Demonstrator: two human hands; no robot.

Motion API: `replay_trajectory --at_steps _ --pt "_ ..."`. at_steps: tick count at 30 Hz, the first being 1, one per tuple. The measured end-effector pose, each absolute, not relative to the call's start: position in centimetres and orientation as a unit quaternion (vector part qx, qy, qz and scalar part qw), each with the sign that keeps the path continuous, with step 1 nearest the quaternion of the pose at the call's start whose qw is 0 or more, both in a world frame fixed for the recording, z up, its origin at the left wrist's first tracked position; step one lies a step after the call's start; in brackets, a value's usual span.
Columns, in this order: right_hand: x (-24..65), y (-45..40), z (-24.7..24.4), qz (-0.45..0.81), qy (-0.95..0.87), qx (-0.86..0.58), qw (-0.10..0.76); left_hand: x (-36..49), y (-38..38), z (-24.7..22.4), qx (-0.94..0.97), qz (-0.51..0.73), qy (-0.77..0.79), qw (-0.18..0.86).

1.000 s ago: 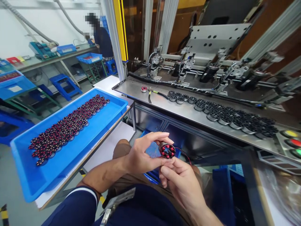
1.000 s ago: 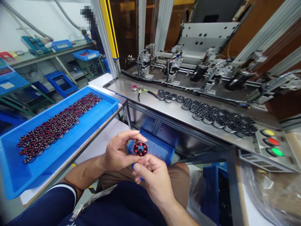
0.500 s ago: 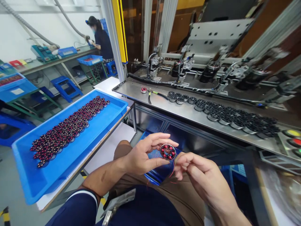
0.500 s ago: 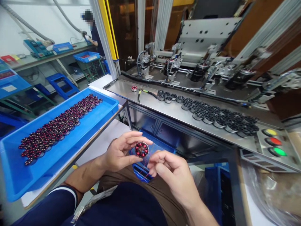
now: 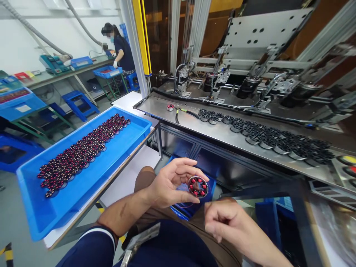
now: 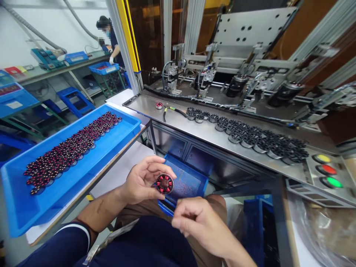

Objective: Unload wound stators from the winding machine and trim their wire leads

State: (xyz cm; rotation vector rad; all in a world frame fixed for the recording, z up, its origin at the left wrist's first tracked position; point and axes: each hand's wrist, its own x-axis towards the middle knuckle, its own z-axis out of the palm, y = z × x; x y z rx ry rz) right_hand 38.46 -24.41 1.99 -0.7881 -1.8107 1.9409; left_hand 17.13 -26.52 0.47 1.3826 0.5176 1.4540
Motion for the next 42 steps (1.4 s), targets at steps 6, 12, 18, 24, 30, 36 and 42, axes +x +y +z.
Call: replay_trajectory --at_steps 6,12,18,24,30,36,42 --pt "40.3 -22.8 3.9 0.552 -0.654 -0.384 0.347 17.1 -26.8 0.8 0.673 0.575 0.241 0.398" --pt "36.6 -25.2 5.4 0.523 -0.645 -0.358 0.426 17.6 -27.0 1.0 0.698 0.562 0.231 0.38" --pt "35.6 -26.0 3.6 0.532 -0.596 -0.36 0.482 17.4 -27.3 0.7 0.568 0.57 0.215 0.553" --pt "35.2 -26.6 3.2 0.503 -0.593 -0.344 0.526 17.6 -26.9 0.7 0.463 0.535 0.231 0.668" --pt "34.8 -27.2 2.6 0.478 -0.609 -0.346 0.53 19.0 -26.8 -0.2 0.428 0.611 0.283 0.603" --pt "34.7 -27.2 1.4 0.551 -0.555 -0.358 0.51 19.3 -27.4 0.1 0.532 0.669 0.311 0.415" --pt "34.3 -27.1 2.3 0.543 -0.576 -0.307 0.528 19.0 -27.5 1.0 0.652 0.659 0.306 0.218"
